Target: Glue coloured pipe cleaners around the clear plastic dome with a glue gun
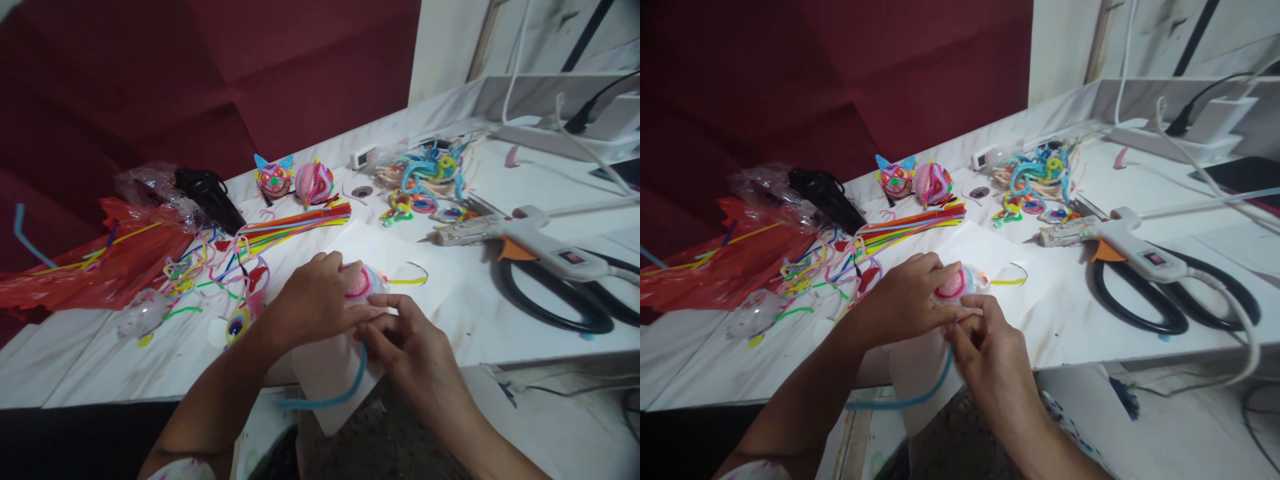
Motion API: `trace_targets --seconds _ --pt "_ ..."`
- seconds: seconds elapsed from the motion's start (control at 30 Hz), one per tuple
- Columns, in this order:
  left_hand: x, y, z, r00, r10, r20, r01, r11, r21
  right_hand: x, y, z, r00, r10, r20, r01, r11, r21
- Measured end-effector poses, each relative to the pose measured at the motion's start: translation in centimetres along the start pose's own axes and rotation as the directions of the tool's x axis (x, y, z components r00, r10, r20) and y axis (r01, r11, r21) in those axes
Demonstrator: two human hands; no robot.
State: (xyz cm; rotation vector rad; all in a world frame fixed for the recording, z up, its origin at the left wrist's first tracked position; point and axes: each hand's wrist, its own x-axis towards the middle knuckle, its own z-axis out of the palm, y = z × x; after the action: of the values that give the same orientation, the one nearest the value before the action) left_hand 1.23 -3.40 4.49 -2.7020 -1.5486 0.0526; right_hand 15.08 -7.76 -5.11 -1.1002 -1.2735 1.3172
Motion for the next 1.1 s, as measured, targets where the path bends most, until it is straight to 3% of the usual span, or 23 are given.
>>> trace_targets --seconds 0.33,0.43,0.5,0.6,0.67,0.73,0.83,1.1 --pt "-0.1 0.4 0.1 1.0 -0.023 -0.008 0.023 0.997 0.07 -0.1 -0.8 -0.1 0.994 -0.108 0.033 0.112 0.973 -0.2" --pt "0.0 0.4 0.1 1.0 -0.014 -0.007 0.015 0.997 0.08 -0.6 -0.6 -0.7 0.986 -0.129 0.107 0.15 0.963 -0.222" --pt "0.0 0.4 0.0 1.0 -0.008 -0.003 0.008 0.996 0.091 -0.4 -0.6 -1.5 0.976 -0.204 0.081 0.219 0.93 -0.296" --pt "0.0 0.6 0.0 1.0 -0.012 0.001 0.012 0.994 0.111 0.8 -1.1 -3.0 0.892 -0.452 0.006 0.388 0.76 -0.521" --pt "0.0 0.7 0.0 1.0 -0.014 -0.003 0.014 0.992 0.122 1.9 -1.5 -3.8 0.8 -0.598 0.057 0.496 0.604 -0.624" --pt "0.0 0.7 0.1 1.0 -0.008 -0.014 0.01 0.991 0.132 3.0 -1.7 -4.3 0.749 -0.648 0.14 0.564 0.511 -0.649" --pt "0.0 0.6 0.2 1.0 0.011 -0.023 -0.008 0.99 0.139 3.9 -1.7 -4.7 0.751 -0.629 0.2 0.582 0.487 -0.651" --pt "0.3 0.0 0.4 0.994 0.107 -0.015 -0.103 0.981 0.162 4.1 -1.6 -4.4 0.768 -0.598 0.231 0.556 0.443 -0.703"
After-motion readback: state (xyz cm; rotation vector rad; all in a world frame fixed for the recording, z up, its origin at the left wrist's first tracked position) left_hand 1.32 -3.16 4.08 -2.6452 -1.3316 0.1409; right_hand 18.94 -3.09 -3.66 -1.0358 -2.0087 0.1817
